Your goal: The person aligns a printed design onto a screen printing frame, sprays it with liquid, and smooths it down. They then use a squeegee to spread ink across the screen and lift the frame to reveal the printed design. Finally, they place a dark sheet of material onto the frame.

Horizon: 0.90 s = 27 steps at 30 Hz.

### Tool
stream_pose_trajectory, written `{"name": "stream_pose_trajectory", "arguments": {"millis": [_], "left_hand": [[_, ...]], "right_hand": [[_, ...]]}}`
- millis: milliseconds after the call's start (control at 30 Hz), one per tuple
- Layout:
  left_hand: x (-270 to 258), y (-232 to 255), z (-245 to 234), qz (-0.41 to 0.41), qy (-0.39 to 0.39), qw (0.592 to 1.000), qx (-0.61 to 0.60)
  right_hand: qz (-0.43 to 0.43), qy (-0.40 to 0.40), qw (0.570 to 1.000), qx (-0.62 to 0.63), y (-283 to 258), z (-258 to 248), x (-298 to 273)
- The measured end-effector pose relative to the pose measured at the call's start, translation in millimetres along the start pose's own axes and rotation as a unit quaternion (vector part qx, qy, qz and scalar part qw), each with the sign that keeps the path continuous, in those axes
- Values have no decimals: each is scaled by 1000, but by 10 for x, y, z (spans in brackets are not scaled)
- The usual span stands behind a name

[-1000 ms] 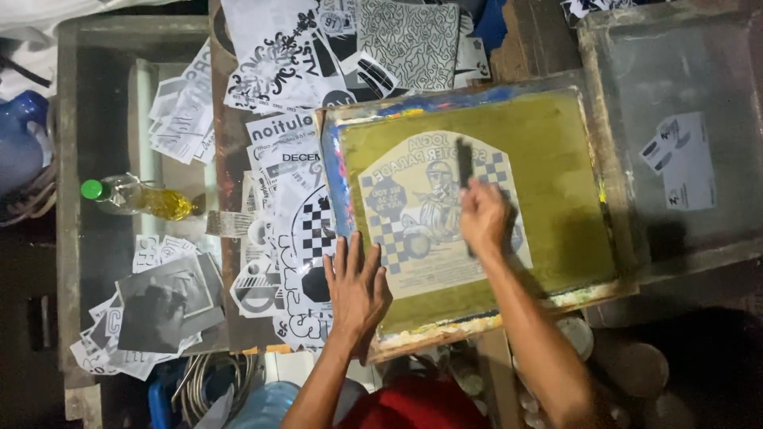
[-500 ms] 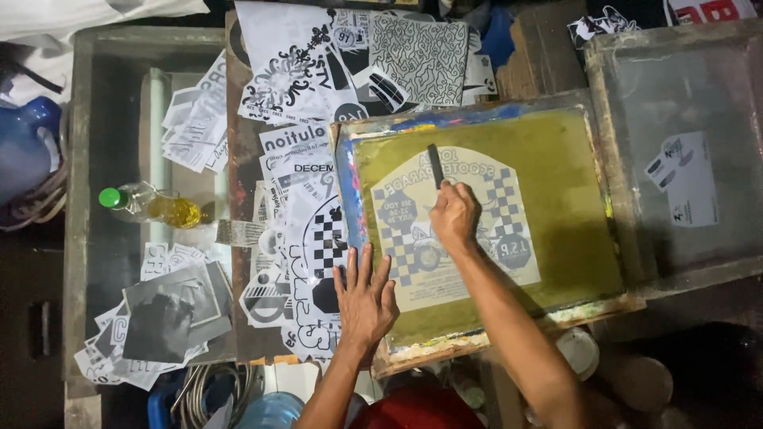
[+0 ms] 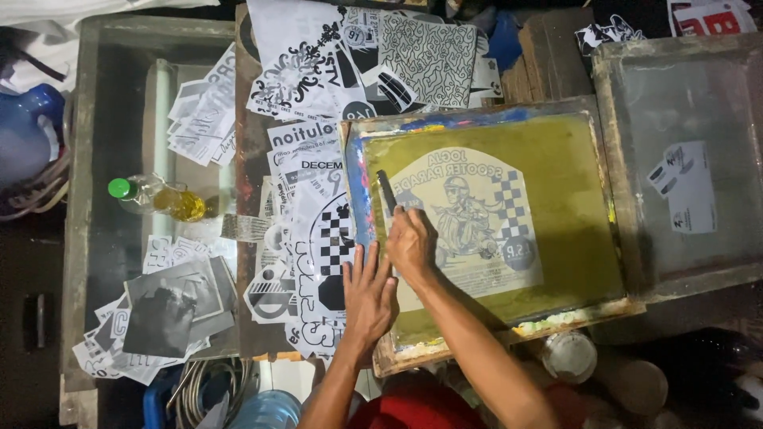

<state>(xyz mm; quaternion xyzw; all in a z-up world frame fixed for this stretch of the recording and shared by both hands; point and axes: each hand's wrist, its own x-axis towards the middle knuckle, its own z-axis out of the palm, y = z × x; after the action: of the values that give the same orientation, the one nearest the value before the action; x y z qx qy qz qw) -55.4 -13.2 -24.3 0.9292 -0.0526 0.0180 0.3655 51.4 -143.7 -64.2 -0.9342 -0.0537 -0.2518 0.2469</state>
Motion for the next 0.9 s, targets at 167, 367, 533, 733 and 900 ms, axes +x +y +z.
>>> {"name": "stream_pose_trajectory", "arguments": {"millis": [167,367,533,733,900], "left_hand": [[94,-187,-38,-91,58,986,-128],[286,35,54,17,94,995,-26],[307,249,65,18,34,990,133],[314,218,96,22,25,987,156],[298,206,151,16,29,986,164]], "right_hand": [[-16,-9,1000,-4,-299,-92,-8],[-28,-9,990,140,-264,-629,147],[-76,-3,997,-1,595,-764,229],[-71,41,990,-113,1165,-699,245],[-38,41,993,-108,1786,-912,267]]}}
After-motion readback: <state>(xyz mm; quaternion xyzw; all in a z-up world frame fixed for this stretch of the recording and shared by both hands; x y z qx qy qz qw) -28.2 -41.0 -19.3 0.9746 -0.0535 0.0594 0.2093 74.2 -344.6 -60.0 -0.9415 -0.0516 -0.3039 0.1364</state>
